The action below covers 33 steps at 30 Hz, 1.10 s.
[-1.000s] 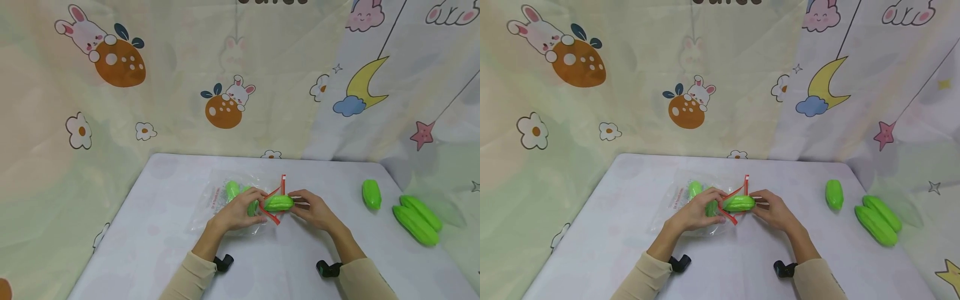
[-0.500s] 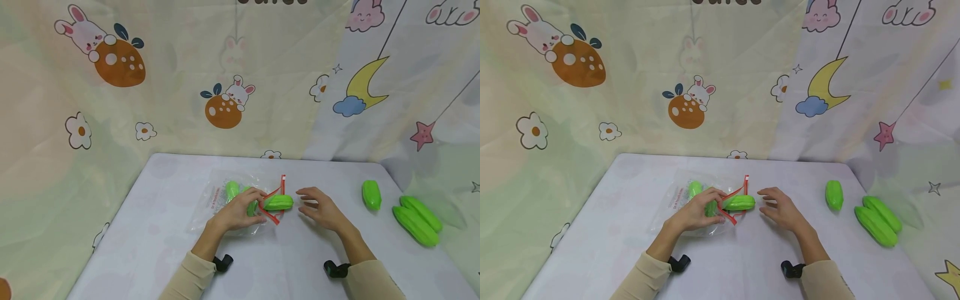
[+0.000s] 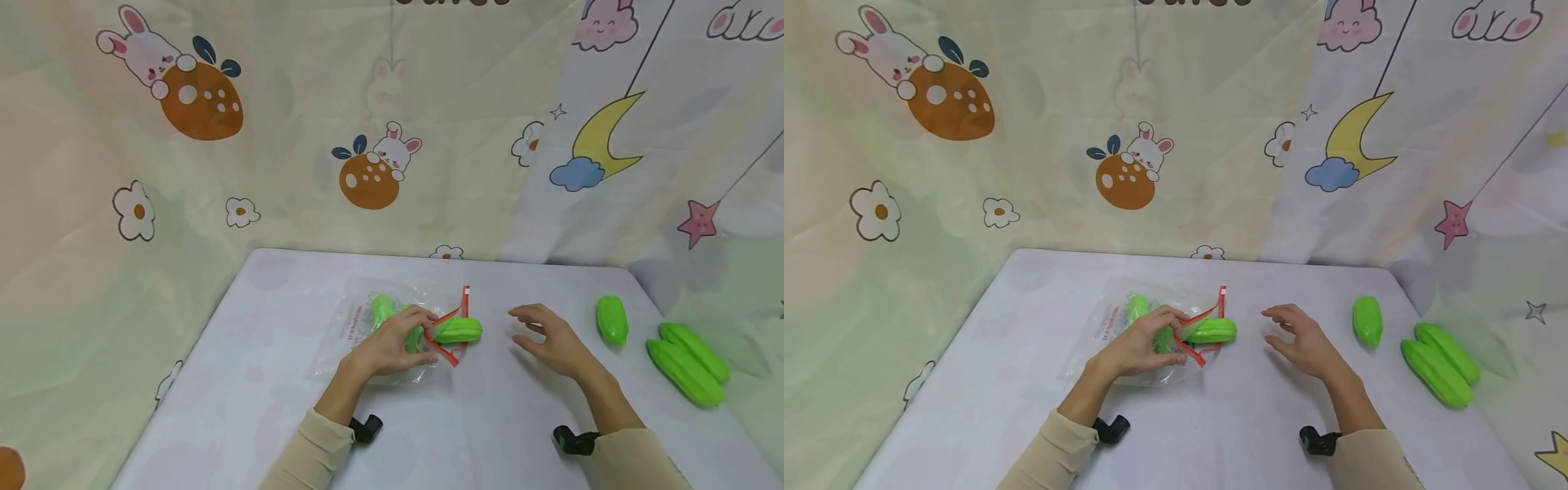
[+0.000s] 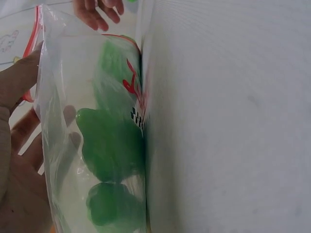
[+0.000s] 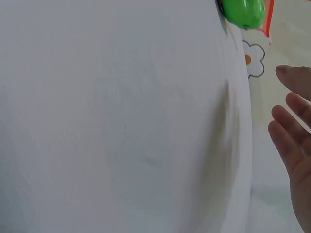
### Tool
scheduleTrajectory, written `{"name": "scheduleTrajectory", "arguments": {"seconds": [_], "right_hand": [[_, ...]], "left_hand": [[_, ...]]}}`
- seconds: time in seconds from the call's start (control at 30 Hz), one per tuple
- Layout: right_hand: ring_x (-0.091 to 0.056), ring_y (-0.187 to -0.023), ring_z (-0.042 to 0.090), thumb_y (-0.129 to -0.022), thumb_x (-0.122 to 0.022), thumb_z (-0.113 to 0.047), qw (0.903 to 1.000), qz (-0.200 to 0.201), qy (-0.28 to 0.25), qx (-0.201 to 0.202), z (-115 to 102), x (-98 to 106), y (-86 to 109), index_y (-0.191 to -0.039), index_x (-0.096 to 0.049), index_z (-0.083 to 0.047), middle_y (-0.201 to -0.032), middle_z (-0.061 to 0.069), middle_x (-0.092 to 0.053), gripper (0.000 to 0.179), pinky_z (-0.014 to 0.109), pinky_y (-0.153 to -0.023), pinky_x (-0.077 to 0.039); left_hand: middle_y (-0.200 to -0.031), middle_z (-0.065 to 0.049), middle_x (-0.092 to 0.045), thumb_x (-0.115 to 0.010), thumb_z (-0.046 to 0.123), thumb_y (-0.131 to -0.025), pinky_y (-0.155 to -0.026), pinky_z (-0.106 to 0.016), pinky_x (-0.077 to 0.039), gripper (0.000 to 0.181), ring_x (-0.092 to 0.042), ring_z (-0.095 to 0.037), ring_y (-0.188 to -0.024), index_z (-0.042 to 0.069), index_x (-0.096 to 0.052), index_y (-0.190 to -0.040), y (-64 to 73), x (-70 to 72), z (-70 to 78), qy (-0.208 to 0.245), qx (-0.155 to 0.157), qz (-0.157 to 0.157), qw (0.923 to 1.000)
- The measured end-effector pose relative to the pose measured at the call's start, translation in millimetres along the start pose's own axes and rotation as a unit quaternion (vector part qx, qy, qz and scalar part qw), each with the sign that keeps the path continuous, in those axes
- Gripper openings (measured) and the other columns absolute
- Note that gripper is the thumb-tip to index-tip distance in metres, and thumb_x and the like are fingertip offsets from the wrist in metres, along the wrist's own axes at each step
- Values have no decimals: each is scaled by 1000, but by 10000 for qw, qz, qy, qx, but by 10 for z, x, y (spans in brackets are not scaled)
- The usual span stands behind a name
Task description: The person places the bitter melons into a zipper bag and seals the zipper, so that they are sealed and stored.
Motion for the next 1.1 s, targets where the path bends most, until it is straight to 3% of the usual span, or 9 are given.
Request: {"name": "scheduleTrajectory", "arguments": {"seconds": [0.17,0.3,0.4,0.63,0.87,0.97,1.1], "right_hand": [[-60,-113,29,-85,-80,2,9995,196,184,179,68,91,56,-128,-65,-7,-123,12,-64,47,17,-100,-49],[-57,-115,9,-83,-81,3,9981,356,361,340,122,166,114,-126,-66,-9,-122,9,-65,47,2,-99,-37],[-53,-115,2,-82,-82,2,9968,446,558,351,162,221,149,-125,-67,-11,-121,7,-65,48,0,-98,-33],[-54,-115,13,-83,-82,0,9945,518,863,289,257,370,205,-124,-67,-10,-122,10,-65,45,-2,-98,-26],[-48,-113,-6,-79,-80,8,9910,865,929,435,335,521,254,-118,-68,-5,-116,11,-66,43,-3,-97,-25],[-50,-112,0,-78,-80,8,9892,949,1032,433,382,570,269,-118,-68,-5,-115,12,-66,43,-3,-97,-24],[-53,-111,21,-79,-81,7,9876,855,1256,406,454,614,280,-118,-68,-6,-117,13,-65,43,-1,-96,-23]], "left_hand": [[-141,7,-57,-86,27,-85,-108,-33,-47,33,-53,-12,-132,25,-58,-100,3,7,-6,-16,-22,28,10000],[-141,8,-57,-87,27,-84,-108,-32,-48,33,-53,-11,-131,24,-58,-100,-1,5,-10,25,2,28,10000],[-141,8,-56,-87,27,-85,-108,-32,-47,33,-53,-11,-132,24,-58,-101,0,14,-8,17,19,-9,10000],[-141,6,-56,-87,26,-85,-108,-31,-47,33,-53,-10,-131,25,-57,-100,5,10,-15,44,71,-19,10000],[-141,6,-56,-86,28,-85,-107,-31,-48,33,-53,-11,-131,25,-57,-100,3,15,-17,55,90,-69,9999],[-141,5,-56,-86,28,-85,-107,-31,-48,33,-53,-11,-131,26,-57,-100,7,15,-15,40,89,-66,9999],[-141,6,-57,-86,28,-85,-107,-31,-48,33,-53,-11,-131,26,-57,-100,12,13,-24,17,107,-43,9999]]}}
Point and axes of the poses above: each hand's wrist, its own y-axis away from the middle knuckle, its own x-axis out of the back of the hand, z = x × y, the point moved 3 cm from there along -y, towards the middle knuckle
